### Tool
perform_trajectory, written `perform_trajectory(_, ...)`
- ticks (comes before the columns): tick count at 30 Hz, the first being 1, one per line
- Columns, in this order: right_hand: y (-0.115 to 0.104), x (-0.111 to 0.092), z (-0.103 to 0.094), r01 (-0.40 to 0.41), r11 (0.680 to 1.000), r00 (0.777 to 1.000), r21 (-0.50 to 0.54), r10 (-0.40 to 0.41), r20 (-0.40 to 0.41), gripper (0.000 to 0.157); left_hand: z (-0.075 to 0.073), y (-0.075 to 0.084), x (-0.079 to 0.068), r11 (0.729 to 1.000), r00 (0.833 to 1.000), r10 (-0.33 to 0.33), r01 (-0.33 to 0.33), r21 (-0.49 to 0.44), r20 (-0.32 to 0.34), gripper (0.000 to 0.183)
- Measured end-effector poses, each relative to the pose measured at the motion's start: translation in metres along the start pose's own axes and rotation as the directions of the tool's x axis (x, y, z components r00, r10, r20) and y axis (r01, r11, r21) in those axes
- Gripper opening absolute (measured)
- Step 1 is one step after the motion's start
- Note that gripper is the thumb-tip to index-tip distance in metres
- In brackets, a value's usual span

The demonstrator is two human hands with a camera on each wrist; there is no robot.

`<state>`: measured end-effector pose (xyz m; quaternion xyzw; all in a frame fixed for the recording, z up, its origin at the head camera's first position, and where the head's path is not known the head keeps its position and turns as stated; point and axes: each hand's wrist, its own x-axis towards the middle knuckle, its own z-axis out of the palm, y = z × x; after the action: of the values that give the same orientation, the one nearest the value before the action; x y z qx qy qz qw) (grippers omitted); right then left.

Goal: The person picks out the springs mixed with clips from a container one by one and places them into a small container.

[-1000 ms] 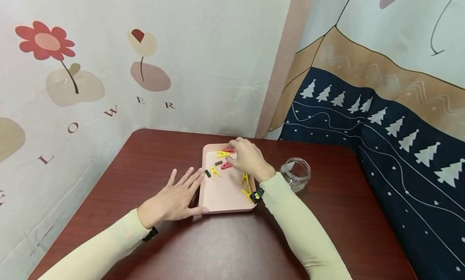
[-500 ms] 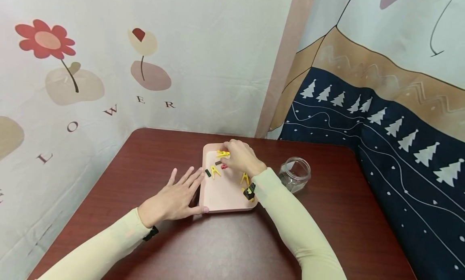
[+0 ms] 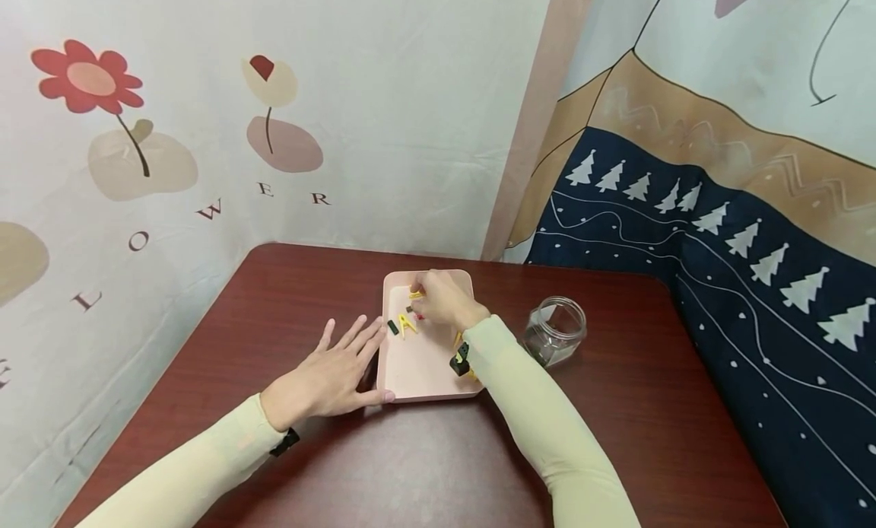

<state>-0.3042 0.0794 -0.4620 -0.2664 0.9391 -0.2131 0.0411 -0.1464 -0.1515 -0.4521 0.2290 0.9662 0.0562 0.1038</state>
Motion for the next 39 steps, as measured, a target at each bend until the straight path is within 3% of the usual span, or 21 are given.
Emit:
perform_trajectory(4,0.02,0.015,0.02,0.054,0.996,0.998,0.066,-0.055,0.02,0.025,0.0,0.0,0.0,1.0,1.0,0.001,-0.001,-0.009,0.0,0.117)
perform_trajectory(7,0.036,0.027,0.039,0.087,0.995,0.996,0.036,-0.088,0.008,0.02,0.0,-0.001,0.0,1.0,1.0,0.0,0.0,-0.013,-0.001,0.117)
perform_trajectory(11,0.042,0.032,0.047,0.085,0.996,0.996,-0.006,-0.085,0.009,0.014,0.001,-0.001,0.0,1.0,1.0,0.0,0.0,-0.014,0.0,0.118)
perform_trajectory(16,0.019,0.018,0.031,0.047,0.998,0.999,-0.039,-0.046,0.015,0.012,0.001,-0.001,0.0,1.0,1.0,0.003,-0.003,0.0,0.0,0.118)
perform_trajectory(21,-0.005,0.004,0.017,0.006,0.991,1.0,-0.137,-0.005,0.007,0.01,0.001,-0.001,0.0,1.0,1.0,0.008,-0.008,0.009,-0.006,0.117)
perform_trajectory(29,-0.006,0.003,0.019,-0.016,0.987,1.0,-0.161,0.016,0.002,0.007,0.002,-0.001,0.001,1.0,1.0,0.011,-0.011,0.007,-0.005,0.117)
perform_trajectory(39,-0.002,0.002,0.016,0.054,0.993,0.997,-0.105,-0.059,-0.045,0.006,0.002,-0.002,0.001,1.0,1.0,0.016,-0.016,0.012,-0.011,0.117)
